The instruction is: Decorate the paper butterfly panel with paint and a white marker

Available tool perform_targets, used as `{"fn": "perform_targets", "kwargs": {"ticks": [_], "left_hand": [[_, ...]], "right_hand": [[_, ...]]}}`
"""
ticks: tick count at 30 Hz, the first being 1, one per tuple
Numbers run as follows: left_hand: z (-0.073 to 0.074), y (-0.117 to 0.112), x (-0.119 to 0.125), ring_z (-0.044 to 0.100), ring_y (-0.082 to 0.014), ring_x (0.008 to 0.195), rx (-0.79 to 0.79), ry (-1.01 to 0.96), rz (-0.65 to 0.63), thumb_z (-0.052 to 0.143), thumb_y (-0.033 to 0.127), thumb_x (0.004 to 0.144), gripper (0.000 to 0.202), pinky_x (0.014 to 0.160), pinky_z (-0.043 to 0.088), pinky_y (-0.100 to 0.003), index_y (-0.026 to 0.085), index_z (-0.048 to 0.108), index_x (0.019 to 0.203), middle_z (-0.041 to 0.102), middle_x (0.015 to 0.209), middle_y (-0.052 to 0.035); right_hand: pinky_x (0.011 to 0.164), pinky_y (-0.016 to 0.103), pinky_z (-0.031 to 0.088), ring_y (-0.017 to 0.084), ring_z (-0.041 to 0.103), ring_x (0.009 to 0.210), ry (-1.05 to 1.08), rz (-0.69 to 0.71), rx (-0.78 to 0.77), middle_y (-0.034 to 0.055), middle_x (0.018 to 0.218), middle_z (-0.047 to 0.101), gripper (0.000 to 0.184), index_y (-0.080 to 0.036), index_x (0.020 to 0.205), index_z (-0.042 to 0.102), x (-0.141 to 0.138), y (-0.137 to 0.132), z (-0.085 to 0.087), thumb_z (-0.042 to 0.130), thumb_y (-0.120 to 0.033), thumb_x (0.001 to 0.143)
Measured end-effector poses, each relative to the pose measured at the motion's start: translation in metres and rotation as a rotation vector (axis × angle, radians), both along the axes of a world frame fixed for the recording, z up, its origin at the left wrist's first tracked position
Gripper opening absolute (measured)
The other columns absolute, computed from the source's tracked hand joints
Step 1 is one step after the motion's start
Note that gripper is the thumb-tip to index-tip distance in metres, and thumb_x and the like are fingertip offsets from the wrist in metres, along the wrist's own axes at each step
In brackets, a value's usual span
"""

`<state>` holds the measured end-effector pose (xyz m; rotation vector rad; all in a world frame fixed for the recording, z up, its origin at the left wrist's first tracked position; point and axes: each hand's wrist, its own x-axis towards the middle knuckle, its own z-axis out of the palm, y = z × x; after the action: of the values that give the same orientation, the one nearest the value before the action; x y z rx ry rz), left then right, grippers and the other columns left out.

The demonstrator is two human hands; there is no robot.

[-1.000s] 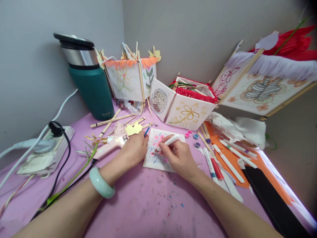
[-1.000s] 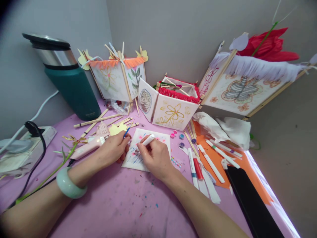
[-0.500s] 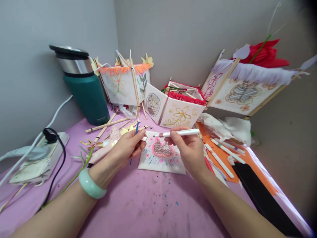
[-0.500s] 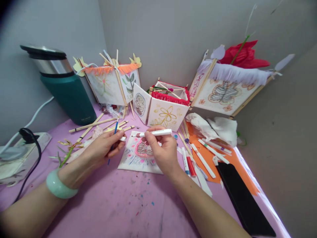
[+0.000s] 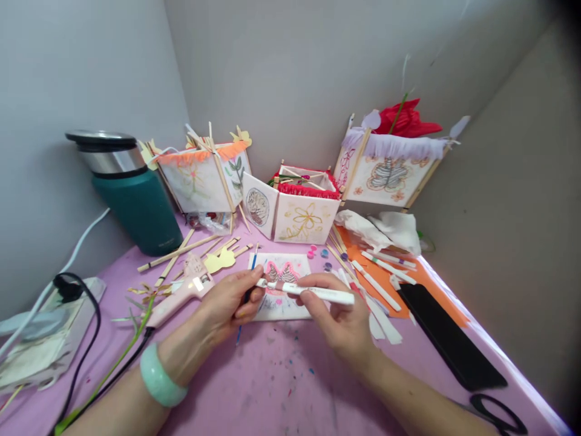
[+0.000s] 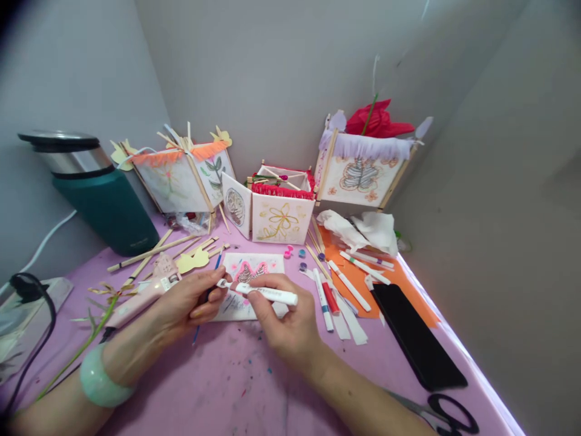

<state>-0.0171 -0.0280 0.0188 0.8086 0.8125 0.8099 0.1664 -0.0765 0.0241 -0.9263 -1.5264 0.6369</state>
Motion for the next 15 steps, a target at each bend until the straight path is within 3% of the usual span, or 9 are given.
{"fn": "perform_targets", "kwargs": {"ticks": [5,8,11,15], "left_hand": [[0.001,-0.005,0.006,0.019,-0.0004,0.031,0.060,0.131,-0.004,0.059,0.051,0.081,0.041,0.032,0.013,-0.015,0.016,0.046,0.062,0.035,0.044,0.0093],[0.002,-0.009,0.012,0.019,-0.0016,0.033,0.091,0.242,0.075,0.065,0.056,0.073,0.043,0.032,0.012,-0.015,0.018,0.049,0.066,0.032,0.043,0.0105],[0.003,-0.013,0.015,0.026,-0.0043,0.037,0.116,0.325,0.154,0.070,0.057,0.067,0.041,0.034,0.021,-0.015,0.018,0.055,0.071,0.034,0.046,0.0093],[0.004,-0.020,0.014,0.035,-0.0071,0.043,0.215,0.434,0.207,0.069,0.055,0.067,0.038,0.039,0.028,-0.017,0.019,0.059,0.074,0.038,0.050,0.0070]], "right_hand": [[0.065,0.025,0.052,0.013,0.065,0.070,-0.094,-0.027,0.110,0.0036,0.080,0.070,0.009,-0.018,0.090,0.066,-0.004,0.005,-0.005,0.059,-0.018,0.084],[0.067,0.028,0.053,0.014,0.066,0.070,-0.253,0.031,0.380,0.0052,0.079,0.072,0.009,-0.017,0.091,0.064,-0.003,0.009,-0.007,0.059,-0.019,0.084],[0.066,0.027,0.052,0.014,0.065,0.068,-0.398,0.040,0.590,0.0047,0.075,0.071,0.006,-0.017,0.089,0.060,-0.001,0.010,-0.010,0.056,-0.020,0.086],[0.065,0.025,0.053,0.011,0.065,0.067,-0.299,-0.049,0.581,0.0029,0.074,0.071,0.008,-0.019,0.091,0.058,-0.007,0.008,-0.020,0.051,-0.024,0.090]]}}
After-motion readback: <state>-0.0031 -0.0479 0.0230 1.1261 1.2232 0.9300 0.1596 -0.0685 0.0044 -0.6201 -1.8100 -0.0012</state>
